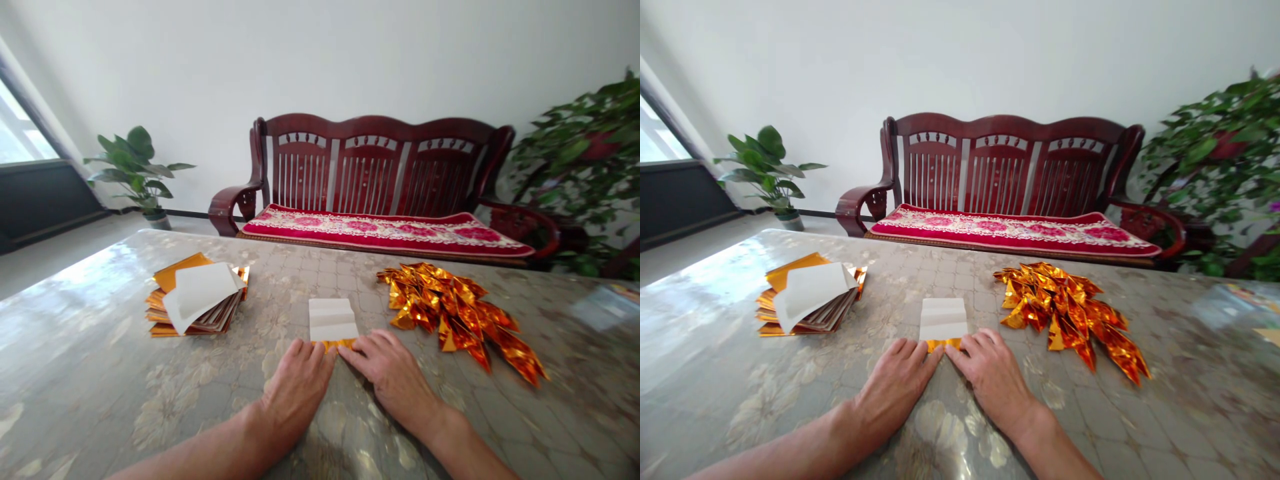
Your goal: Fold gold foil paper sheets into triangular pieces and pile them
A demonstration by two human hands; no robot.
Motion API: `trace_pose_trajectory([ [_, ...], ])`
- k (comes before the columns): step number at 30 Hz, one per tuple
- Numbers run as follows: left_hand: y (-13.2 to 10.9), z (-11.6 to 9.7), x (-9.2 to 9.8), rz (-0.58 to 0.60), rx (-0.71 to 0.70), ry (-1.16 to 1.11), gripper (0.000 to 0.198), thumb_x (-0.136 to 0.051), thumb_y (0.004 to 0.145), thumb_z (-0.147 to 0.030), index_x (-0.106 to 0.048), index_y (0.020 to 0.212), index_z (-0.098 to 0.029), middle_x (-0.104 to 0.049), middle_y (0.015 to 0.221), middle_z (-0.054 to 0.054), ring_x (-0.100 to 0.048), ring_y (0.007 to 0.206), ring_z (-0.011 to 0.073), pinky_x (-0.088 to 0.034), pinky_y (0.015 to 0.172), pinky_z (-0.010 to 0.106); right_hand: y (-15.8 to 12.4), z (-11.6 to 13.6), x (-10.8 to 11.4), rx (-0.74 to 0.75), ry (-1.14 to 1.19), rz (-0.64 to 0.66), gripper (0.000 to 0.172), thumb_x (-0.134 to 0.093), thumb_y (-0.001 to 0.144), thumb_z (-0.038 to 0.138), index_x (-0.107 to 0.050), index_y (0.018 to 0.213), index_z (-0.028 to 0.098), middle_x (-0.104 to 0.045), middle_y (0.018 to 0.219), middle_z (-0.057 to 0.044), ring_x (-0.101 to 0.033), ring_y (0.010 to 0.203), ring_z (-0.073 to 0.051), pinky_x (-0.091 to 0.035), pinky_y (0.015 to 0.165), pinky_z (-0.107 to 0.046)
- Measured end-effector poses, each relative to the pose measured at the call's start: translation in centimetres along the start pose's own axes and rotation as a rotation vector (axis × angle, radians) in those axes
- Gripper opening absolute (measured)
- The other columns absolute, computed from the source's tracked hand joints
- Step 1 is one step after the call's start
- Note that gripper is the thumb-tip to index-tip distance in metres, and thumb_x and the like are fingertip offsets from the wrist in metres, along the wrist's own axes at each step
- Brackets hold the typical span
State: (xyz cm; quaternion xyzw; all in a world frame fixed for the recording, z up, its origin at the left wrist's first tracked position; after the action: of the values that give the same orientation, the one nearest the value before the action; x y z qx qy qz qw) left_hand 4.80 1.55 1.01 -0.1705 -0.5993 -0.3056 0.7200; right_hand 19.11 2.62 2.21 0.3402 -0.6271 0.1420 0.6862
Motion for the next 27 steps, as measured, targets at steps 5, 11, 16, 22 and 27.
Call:
trace_pose_trajectory([
  [5, -0.1, 0.2, 0.1, 0.020, -0.003, 0.010, 0.029, -0.049, 0.092, -0.011, -0.055, 0.120, -0.016, -0.060, 0.096, 0.007, -0.055, 0.085, 0.0229, -0.041, 0.073, 0.037, -0.1, -0.2, -0.1, -0.031, 0.001, 0.006, 0.034, -0.053, 0.094, 0.013, -0.063, 0.122, 0.030, -0.066, 0.101, -0.004, -0.057, 0.097, -0.021, -0.035, 0.101, -0.043],
  [11, -0.3, 0.5, 0.1, 0.056, 0.000, 0.014, 0.024, -0.050, 0.092, -0.013, -0.058, 0.114, -0.016, -0.059, 0.096, 0.008, -0.054, 0.084, 0.0226, -0.040, 0.072, 0.037, -0.2, -0.5, 0.5, -0.079, -0.011, -0.008, 0.031, -0.059, 0.091, 0.015, -0.066, 0.118, 0.030, -0.068, 0.100, -0.003, -0.056, 0.095, -0.022, -0.035, 0.098, -0.041],
  [16, -0.5, 0.5, -0.1, 0.045, -0.014, 0.049, 0.021, -0.051, 0.090, -0.012, -0.061, 0.109, -0.015, -0.059, 0.094, 0.008, -0.053, 0.081, 0.0229, -0.040, 0.070, 0.038, -0.3, -0.7, 0.7, -0.090, -0.034, -0.035, 0.026, -0.061, 0.090, 0.015, -0.069, 0.111, 0.029, -0.068, 0.096, -0.002, -0.055, 0.093, -0.022, -0.033, 0.098, -0.040],
  [22, -0.7, 0.5, -0.1, 0.011, 0.006, 0.086, 0.018, -0.049, 0.091, -0.010, -0.064, 0.100, -0.013, -0.060, 0.094, 0.009, -0.054, 0.081, 0.0231, -0.041, 0.070, 0.038, -0.7, -1.6, 0.7, -0.119, -0.035, -0.101, 0.022, -0.061, 0.089, 0.011, -0.071, 0.099, 0.027, -0.068, 0.089, -0.001, -0.055, 0.088, -0.020, -0.035, 0.091, -0.036],
  [27, -1.1, 0.8, 0.2, 0.006, 0.047, 0.098, 0.022, -0.047, 0.090, -0.006, -0.064, 0.102, -0.012, -0.062, 0.092, 0.010, -0.055, 0.081, 0.0234, -0.044, 0.072, 0.038, -0.8, -1.7, 0.3, -0.137, -0.028, -0.100, 0.022, -0.060, 0.088, 0.009, -0.072, 0.097, 0.025, -0.067, 0.087, -0.002, -0.055, 0.089, -0.020, -0.036, 0.086, -0.034],
])
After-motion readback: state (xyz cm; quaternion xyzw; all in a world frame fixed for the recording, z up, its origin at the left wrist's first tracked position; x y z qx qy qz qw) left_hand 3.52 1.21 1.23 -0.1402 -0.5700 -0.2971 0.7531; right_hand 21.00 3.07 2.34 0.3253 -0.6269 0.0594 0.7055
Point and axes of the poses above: each hand's wrist, its own y-axis towards the middle knuckle, its own x-axis out of the back of the hand, z = x × y, the point moved 5 cm from there along y, towards the middle knuckle
